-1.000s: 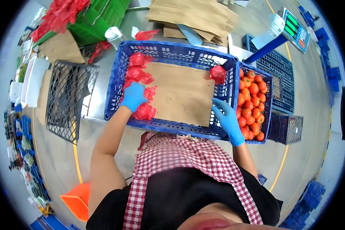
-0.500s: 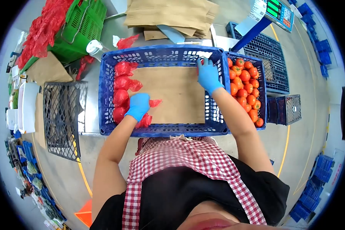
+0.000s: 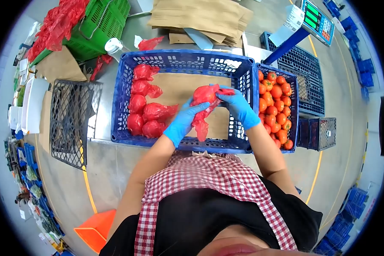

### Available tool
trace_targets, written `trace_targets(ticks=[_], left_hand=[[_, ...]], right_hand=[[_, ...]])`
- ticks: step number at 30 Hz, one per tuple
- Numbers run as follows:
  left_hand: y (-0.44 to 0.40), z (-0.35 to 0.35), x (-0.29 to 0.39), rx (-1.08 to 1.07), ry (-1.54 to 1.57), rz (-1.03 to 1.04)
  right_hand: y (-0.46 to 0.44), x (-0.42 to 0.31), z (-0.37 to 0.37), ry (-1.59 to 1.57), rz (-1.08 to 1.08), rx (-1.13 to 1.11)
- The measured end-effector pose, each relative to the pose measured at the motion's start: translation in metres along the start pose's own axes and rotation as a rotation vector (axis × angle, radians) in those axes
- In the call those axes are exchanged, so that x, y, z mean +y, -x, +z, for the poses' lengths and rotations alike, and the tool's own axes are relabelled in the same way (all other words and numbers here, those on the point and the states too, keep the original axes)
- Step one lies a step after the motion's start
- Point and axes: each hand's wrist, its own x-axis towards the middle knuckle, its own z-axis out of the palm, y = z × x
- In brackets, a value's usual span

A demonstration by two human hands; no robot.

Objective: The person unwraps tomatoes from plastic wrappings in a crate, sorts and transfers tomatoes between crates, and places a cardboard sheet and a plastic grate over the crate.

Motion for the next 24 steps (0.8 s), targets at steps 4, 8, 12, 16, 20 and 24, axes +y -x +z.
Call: trace_targets(ticks=[4, 8, 12, 16, 20, 24], left_hand=[[0.018, 0.024, 0.007, 0.042, -0.038, 0.020], [0.022, 0.011, -0.006, 0.060, 0.117, -0.060], [0.027, 0.015, -0.010, 0.075, 0.144, 0.023], [0.025, 0.027, -0.004, 0.275, -0.109, 0.072], [0.053, 0.052, 0.000, 0.364, -0.136, 0.256], [0.081, 0.030, 0.006, 0.094, -0.105, 0.384]], right_hand=[[0.022, 0.000, -0.001, 0.125, -0.147, 0.033], [0.065, -0.041, 0.042, 0.751, -0.919, 0.424], [0.088, -0.055, 0.039, 0.842, -1.027, 0.079], [0.065, -0.013, 0.033, 0.514, -0.575, 0.081], [0.063, 0.009, 0.014, -0.568, 0.073, -0.153], [0.086, 0.003, -0.009, -1.094, 0.237, -0.499]])
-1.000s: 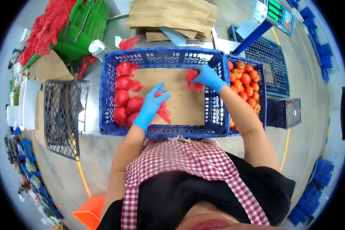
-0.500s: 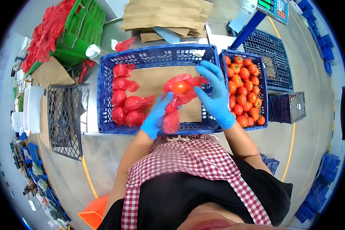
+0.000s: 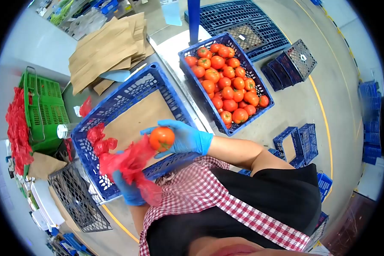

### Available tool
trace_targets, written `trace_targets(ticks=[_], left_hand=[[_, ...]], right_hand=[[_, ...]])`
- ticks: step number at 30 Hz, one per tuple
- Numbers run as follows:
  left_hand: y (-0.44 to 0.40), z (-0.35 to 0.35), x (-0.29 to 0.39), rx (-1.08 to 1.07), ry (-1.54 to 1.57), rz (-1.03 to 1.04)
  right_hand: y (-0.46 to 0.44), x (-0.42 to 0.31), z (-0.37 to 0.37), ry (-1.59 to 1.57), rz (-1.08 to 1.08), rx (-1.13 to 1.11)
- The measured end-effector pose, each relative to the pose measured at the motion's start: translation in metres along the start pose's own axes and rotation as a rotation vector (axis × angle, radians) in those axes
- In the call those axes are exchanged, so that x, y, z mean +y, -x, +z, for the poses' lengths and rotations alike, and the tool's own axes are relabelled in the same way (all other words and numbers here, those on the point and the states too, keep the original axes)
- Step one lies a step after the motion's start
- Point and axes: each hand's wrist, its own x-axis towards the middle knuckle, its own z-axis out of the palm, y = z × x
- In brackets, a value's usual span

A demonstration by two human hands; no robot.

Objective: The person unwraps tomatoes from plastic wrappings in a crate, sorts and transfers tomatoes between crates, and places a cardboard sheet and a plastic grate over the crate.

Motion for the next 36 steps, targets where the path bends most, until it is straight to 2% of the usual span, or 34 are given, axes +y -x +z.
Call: trace_targets(ticks=[1, 2, 5, 7, 9, 10, 11, 13, 14, 15, 17, 19, 22, 25, 26, 27, 29, 31, 33, 36], left_hand=[[-0.009, 0.000, 0.005, -0.064, -0.008, 0.053], [-0.009, 0.007, 0.015, 0.061, -0.070, -0.005], [-0.027, 0.031, 0.017, 0.296, -0.289, 0.012], [-0.030, 0.001, -0.004, 0.071, -0.721, -0.010], [-0.016, 0.002, -0.034, 0.040, -0.889, -0.043], [-0.009, -0.002, -0.044, 0.073, -0.999, -0.084], [-0.002, -0.004, -0.051, 0.109, -1.109, -0.126], [0.004, -0.002, -0.063, 0.222, -1.154, 0.007], [0.006, -0.004, -0.067, 0.262, -1.189, 0.046], [0.007, -0.005, -0.072, 0.305, -1.224, 0.087], [0.007, 0.000, -0.078, 0.350, -1.320, 0.180], [0.006, 0.003, -0.077, 0.376, -1.385, 0.192], [0.007, 0.006, -0.077, 0.420, -1.351, 0.165], [0.007, 0.007, -0.078, 0.442, -1.362, 0.146], [0.007, 0.006, -0.078, 0.442, -1.368, 0.141], [0.007, 0.009, -0.078, 0.442, -1.373, 0.135], [0.006, 0.009, -0.077, 0.425, -1.377, 0.136], [0.008, 0.006, -0.077, 0.421, -1.370, 0.122], [0.007, 0.000, -0.080, 0.430, -1.347, 0.106], [0.005, 0.005, -0.077, 0.441, -1.305, 0.040]], right_hand=[[0.010, -0.007, 0.004, -0.028, 0.015, -0.089], [0.019, -0.014, 0.001, 0.037, -0.061, -0.071], [0.043, -0.053, -0.013, 0.215, -0.243, -0.083], [0.064, -0.092, -0.033, 0.217, -0.393, 0.044], [0.085, -0.148, -0.073, 0.257, -0.734, 0.285], [0.096, -0.184, -0.115, 0.200, -0.812, 0.217], [0.114, -0.204, -0.121, 0.229, -0.983, 0.450], [0.138, -0.265, -0.179, 0.175, -1.129, 0.741], [0.154, -0.304, -0.211, 0.136, -1.011, 0.888], [0.158, -0.316, -0.195, 0.233, -1.099, 1.003], [0.169, -0.394, -0.244, 0.353, -1.104, 0.957], [0.160, -0.415, -0.216, 0.565, -1.285, 1.125], [0.145, -0.470, -0.237, 1.101, -1.417, 1.382], [0.142, -0.466, -0.229, 1.410, -1.244, 1.709], [0.136, -0.455, -0.226, 1.409, -1.362, 1.675], [0.134, -0.438, -0.208, 1.301, -1.213, 1.754], [0.128, -0.412, -0.227, 1.311, -1.427, 1.856], [0.126, -0.359, -0.200, 1.281, -1.455, 1.744], [0.123, -0.318, -0.215, 1.379, -1.666, 1.526], [0.121, -0.236, -0.171, 1.402, -1.486, 1.415]])
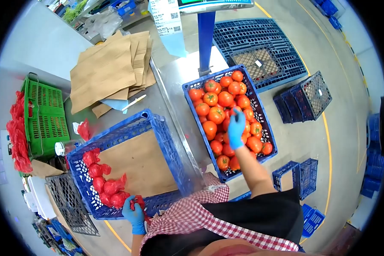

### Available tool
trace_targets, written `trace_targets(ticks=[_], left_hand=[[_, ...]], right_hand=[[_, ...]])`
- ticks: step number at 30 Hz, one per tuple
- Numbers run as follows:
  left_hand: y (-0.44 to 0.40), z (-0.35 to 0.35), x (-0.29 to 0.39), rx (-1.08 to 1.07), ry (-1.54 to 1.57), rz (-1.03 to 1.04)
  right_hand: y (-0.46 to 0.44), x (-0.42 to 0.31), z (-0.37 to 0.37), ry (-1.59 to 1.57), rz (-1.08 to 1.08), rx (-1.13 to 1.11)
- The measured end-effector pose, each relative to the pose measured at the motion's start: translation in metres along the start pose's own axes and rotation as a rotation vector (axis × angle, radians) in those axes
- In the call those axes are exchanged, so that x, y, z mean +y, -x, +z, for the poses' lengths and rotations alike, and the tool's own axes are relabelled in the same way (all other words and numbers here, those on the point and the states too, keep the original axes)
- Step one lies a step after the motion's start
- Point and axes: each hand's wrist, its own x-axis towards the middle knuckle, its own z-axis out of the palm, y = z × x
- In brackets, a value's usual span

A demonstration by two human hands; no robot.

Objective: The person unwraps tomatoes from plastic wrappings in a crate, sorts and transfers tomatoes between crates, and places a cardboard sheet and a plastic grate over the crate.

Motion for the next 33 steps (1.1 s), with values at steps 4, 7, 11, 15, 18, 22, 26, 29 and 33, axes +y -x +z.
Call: trace_targets(ticks=[4, 7, 11, 15, 18, 22, 26, 29, 33], left_hand=[[-0.005, -0.007, -0.008, -0.051, 0.117, -0.006], [-0.019, -0.011, -0.019, -0.029, 0.464, -0.107], [-0.050, 0.006, -0.001, -0.040, 0.969, -0.428], [-0.061, 0.031, 0.024, -0.601, 1.677, -0.536], [-0.055, 0.028, 0.046, -0.820, 1.686, -0.419], [-0.054, 0.008, 0.041, -0.828, 1.628, -0.344], [-0.070, -0.029, 0.025, -0.773, 1.650, -0.251], [-0.106, -0.080, 0.001, -0.621, 1.642, -0.173], [-0.204, -0.216, -0.021, 0.225, 1.556, 0.070]], right_hand=[[0.069, -0.038, -0.013, -0.027, -0.023, -0.149], [0.091, -0.093, -0.017, -0.057, -0.199, -0.212], [0.119, -0.180, -0.021, -0.269, -0.218, -0.578], [0.170, -0.249, -0.014, -0.253, -0.703, -0.995], [0.210, -0.270, 0.007, -0.015, -0.903, -1.072], [0.256, -0.288, 0.049, 0.245, -0.932, -0.870], [0.294, -0.322, 0.081, 0.407, -0.975, -0.761], [0.317, -0.348, 0.105, 0.281, -0.807, -0.775], [0.338, -0.344, 0.121, -0.006, -0.688, -0.845]])
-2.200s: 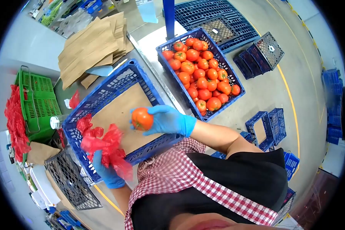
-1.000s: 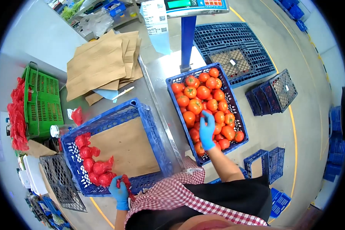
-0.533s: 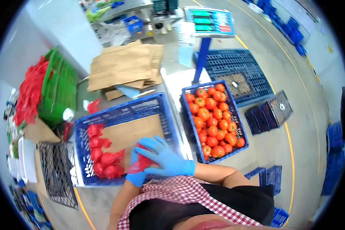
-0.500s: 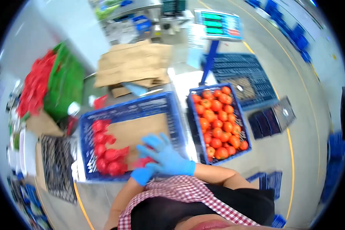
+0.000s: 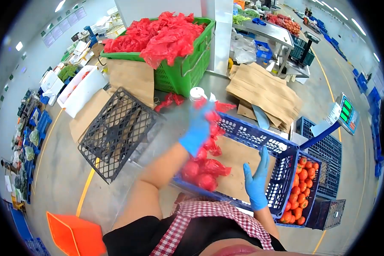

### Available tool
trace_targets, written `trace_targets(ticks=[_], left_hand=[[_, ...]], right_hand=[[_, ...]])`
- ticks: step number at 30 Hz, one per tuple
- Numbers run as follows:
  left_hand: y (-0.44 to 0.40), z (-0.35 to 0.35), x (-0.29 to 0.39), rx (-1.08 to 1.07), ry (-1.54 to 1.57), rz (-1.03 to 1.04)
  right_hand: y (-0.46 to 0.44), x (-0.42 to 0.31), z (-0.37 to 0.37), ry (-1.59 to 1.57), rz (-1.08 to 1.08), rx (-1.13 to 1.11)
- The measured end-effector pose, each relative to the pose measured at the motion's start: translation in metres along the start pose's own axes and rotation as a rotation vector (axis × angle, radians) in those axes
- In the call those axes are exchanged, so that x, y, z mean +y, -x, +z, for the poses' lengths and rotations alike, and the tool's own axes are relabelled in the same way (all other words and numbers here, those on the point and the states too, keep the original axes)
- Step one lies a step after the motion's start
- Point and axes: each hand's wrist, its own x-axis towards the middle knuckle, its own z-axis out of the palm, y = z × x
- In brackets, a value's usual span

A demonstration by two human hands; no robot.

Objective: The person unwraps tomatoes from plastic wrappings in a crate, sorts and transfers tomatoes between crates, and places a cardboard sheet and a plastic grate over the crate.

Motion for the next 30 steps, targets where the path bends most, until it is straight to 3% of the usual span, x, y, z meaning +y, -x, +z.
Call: trace_targets(ticks=[1, 2, 3, 4, 5, 8, 11, 15, 21, 22, 23, 24, 28, 30], left_hand=[[-0.034, -0.004, 0.038, -0.173, 0.003, 0.203], [-0.077, -0.009, 0.069, -0.171, -0.330, 0.531], [-0.116, -0.012, 0.103, -0.083, -0.960, 1.067], [-0.142, -0.003, 0.130, -0.077, -1.113, 1.393], [-0.177, -0.012, 0.138, -0.116, -1.211, 1.252], [-0.268, -0.032, 0.129, 0.042, -1.765, 0.975], [-0.343, -0.033, 0.116, -0.175, -1.846, 0.382], [-0.386, -0.029, 0.089, -0.268, -2.139, 0.110], [-0.414, -0.020, 0.053, -0.339, -2.360, 0.097], [-0.418, -0.025, 0.048, -0.335, -2.391, 0.110], [-0.423, -0.034, 0.051, -0.430, -2.467, 0.123], [-0.427, -0.039, 0.058, -0.503, -2.499, 0.118], [-0.419, -0.042, 0.101, -0.972, -2.027, -0.049], [-0.396, -0.048, 0.140, -0.946, -1.732, -0.048]], right_hand=[[0.003, -0.001, 0.005, -0.056, 0.037, -0.004], [0.007, 0.000, 0.008, -0.049, 0.100, 0.014], [0.015, 0.002, 0.012, -0.045, 0.166, 0.033], [0.023, 0.003, 0.015, -0.042, 0.236, 0.050], [0.032, 0.005, 0.018, -0.034, 0.297, 0.086], [0.050, 0.013, 0.027, 0.012, 0.434, 0.183], [0.053, 0.008, 0.028, 0.099, 0.481, 0.203], [0.045, -0.002, 0.030, 0.246, 0.486, 0.246], [0.043, 0.004, 0.036, 0.183, 0.579, 0.311], [0.048, 0.012, 0.036, 0.289, 0.455, 0.307], [0.039, -0.002, 0.032, 0.313, 0.376, 0.313], [0.041, -0.008, 0.031, 0.292, 0.453, 0.305], [0.055, -0.015, 0.019, 0.288, 0.445, 0.291], [0.075, 0.000, 0.009, 0.222, 0.516, 0.275]])
